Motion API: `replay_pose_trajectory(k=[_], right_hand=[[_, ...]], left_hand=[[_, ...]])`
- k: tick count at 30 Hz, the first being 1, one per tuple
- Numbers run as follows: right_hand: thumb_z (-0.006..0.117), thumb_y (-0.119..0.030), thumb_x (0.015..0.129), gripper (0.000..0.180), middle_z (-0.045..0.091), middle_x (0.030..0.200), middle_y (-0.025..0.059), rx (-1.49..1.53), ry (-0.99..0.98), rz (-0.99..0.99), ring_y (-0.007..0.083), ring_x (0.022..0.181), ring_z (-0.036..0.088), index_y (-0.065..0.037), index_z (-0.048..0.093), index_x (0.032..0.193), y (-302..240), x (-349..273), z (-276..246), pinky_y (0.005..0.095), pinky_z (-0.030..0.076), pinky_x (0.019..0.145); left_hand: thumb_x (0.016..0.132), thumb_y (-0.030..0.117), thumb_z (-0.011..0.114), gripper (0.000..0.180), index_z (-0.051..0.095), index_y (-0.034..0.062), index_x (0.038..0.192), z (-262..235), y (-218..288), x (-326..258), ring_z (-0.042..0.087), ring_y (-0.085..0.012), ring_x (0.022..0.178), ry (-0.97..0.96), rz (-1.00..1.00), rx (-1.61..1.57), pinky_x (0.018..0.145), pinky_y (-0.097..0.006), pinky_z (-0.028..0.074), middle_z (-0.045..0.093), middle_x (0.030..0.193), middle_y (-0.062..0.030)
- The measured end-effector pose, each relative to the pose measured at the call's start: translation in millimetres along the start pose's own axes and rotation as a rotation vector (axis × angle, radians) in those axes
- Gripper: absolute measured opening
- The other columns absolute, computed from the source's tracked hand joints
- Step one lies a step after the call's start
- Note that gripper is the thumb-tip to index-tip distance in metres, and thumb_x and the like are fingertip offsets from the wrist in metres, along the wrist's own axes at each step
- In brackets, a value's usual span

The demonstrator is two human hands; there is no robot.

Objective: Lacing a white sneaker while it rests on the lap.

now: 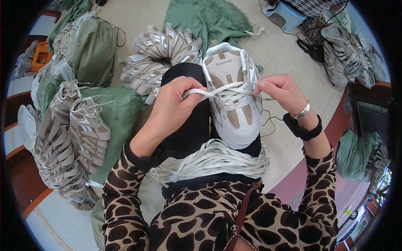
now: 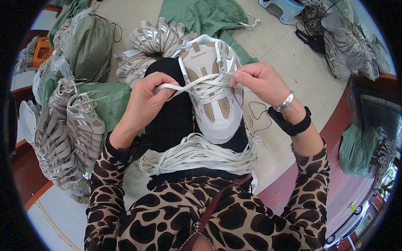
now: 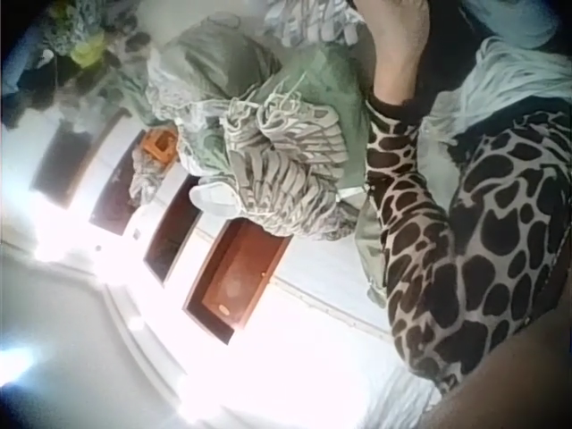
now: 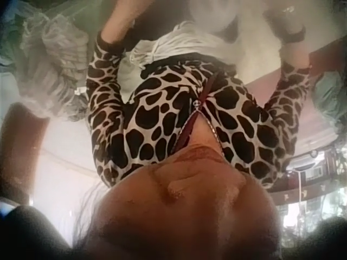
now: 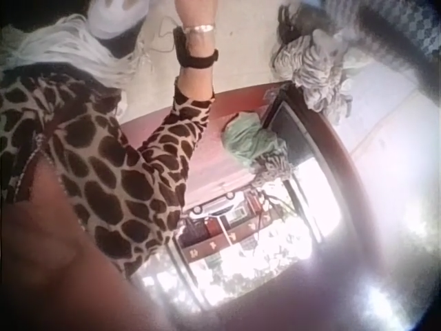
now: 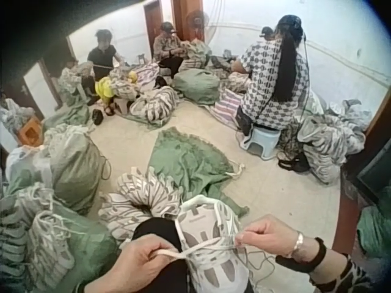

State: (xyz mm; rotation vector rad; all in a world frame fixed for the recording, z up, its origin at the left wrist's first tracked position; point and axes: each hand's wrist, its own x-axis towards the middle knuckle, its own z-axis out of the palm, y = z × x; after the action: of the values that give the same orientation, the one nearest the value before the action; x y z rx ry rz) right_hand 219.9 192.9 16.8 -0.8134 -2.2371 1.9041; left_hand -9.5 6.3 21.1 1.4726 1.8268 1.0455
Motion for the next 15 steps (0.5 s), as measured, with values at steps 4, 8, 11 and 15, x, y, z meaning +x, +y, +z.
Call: replay_pose_trajectory(k=[4, 8, 11, 15], right_hand=[[0.057, -0.023, 0.092, 0.028, 0.062, 0.069, -0.0009, -0.048, 0.029, -0.013, 0.0071, 0.067, 0.052, -0.002, 0.071, 0.079, 6.7, 6.3, 0.6, 0.0247, 0.043, 0.063], [0.057, -0.021, 0.091, 0.027, 0.061, 0.069, -0.0003, -0.045, 0.03, 0.043, 0.007, 0.067, 0.052, -0.002, 0.07, 0.076, -0.6, 9.4, 3.7, 0.0244, 0.044, 0.064], [0.058, -0.02, 0.091, 0.027, 0.061, 0.068, -0.0011, 0.036, 0.009, 0.033, 0.0073, 0.066, 0.052, -0.002, 0.068, 0.074, -0.2, 10.4, 3.8, 0.0249, 0.043, 0.061], [0.059, -0.019, 0.088, 0.024, 0.06, 0.066, 0.002, -0.022, 0.045, 0.0, 0.007, 0.062, 0.05, -0.002, 0.066, 0.073, 3.7, 11.9, 6.1, 0.0255, 0.042, 0.058]], left_hand=[[0.092, 0.013, 0.059, 0.012, 0.063, 0.0036, 0.098, -11.3, 7.6, 7.5, 0.047, -0.0045, 0.056, -0.063, -0.468, -0.503, 0.049, -0.021, 0.035, 0.055, 0.076, 0.0024], [0.095, 0.016, 0.057, 0.018, 0.06, 0.0041, 0.108, -9.9, 13.3, 11.6, 0.041, -0.0003, 0.048, -0.076, -0.579, -0.652, 0.04, -0.015, 0.029, 0.052, 0.072, 0.0048], [0.095, 0.018, 0.057, 0.018, 0.061, 0.004, 0.105, -12.8, 15.6, 17.7, 0.041, -0.0006, 0.047, -0.12, -0.601, -0.588, 0.039, -0.016, 0.029, 0.053, 0.07, 0.0043], [0.096, 0.022, 0.056, 0.021, 0.066, 0.0041, 0.097, -8.3, 6.4, 25.0, 0.041, -0.0005, 0.049, -0.152, -0.572, -0.448, 0.041, -0.017, 0.03, 0.053, 0.066, 0.0043]])
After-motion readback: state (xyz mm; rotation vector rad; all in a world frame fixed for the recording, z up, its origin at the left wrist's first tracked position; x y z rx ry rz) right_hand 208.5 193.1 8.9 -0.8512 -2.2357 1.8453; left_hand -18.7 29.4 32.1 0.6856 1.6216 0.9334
